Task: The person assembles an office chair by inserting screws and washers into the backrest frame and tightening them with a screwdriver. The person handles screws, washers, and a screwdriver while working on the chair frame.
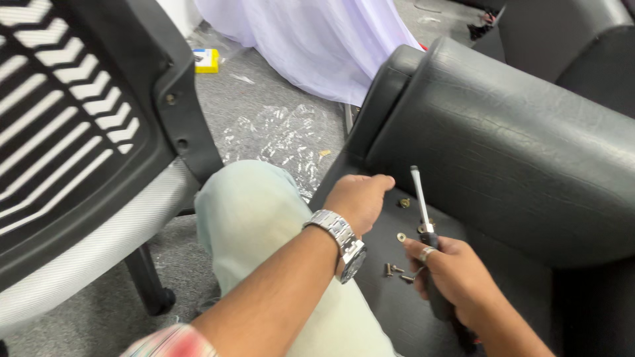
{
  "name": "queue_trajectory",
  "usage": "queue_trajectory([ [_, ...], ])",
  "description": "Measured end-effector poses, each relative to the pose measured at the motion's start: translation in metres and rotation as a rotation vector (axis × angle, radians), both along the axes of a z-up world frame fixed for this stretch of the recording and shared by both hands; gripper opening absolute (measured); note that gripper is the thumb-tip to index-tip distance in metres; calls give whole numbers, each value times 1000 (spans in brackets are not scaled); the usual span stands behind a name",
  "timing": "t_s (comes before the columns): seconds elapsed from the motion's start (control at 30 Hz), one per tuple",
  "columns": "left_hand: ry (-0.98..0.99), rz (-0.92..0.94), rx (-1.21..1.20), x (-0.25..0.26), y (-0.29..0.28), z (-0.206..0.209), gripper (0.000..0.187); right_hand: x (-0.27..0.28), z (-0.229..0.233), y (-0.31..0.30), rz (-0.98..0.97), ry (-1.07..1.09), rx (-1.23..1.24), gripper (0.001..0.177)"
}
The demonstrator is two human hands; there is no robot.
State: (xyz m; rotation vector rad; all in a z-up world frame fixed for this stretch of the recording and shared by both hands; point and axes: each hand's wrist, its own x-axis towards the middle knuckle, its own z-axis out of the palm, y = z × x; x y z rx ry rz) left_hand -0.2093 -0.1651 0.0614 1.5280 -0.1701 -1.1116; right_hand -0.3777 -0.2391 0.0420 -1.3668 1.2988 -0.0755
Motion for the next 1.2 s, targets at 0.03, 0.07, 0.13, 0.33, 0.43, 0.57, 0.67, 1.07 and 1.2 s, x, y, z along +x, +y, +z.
queue_trajectory([
  [0.03,-43,-69,47,-2,-5,-3,31,-6,-2,-7,11,26,-24,27],
  [0.07,-85,-137,93,-4,-9,-7,34,-12,-5,-14,23,52,-48,26],
  [0.13,-93,-232,122,-6,-20,-15,33,-22,-14,-22,62,107,-96,21],
  [0.33,14,-411,221,-19,-40,-43,37,-36,-35,-16,200,347,-216,25],
  [0.43,228,-314,194,-14,-47,-56,40,-37,-43,-7,139,358,-243,32],
  [0.57,284,-104,132,1,-46,-68,38,-33,-48,-1,182,444,-309,33],
  [0.67,271,-95,160,1,-46,-69,38,-30,-49,-1,245,498,-321,31],
  [1.07,333,-253,90,-13,-19,-43,30,4,1,-3,16,-3,-96,27],
  [1.2,405,-55,-200,4,-5,-36,23,52,25,5,48,-99,-185,24],
])
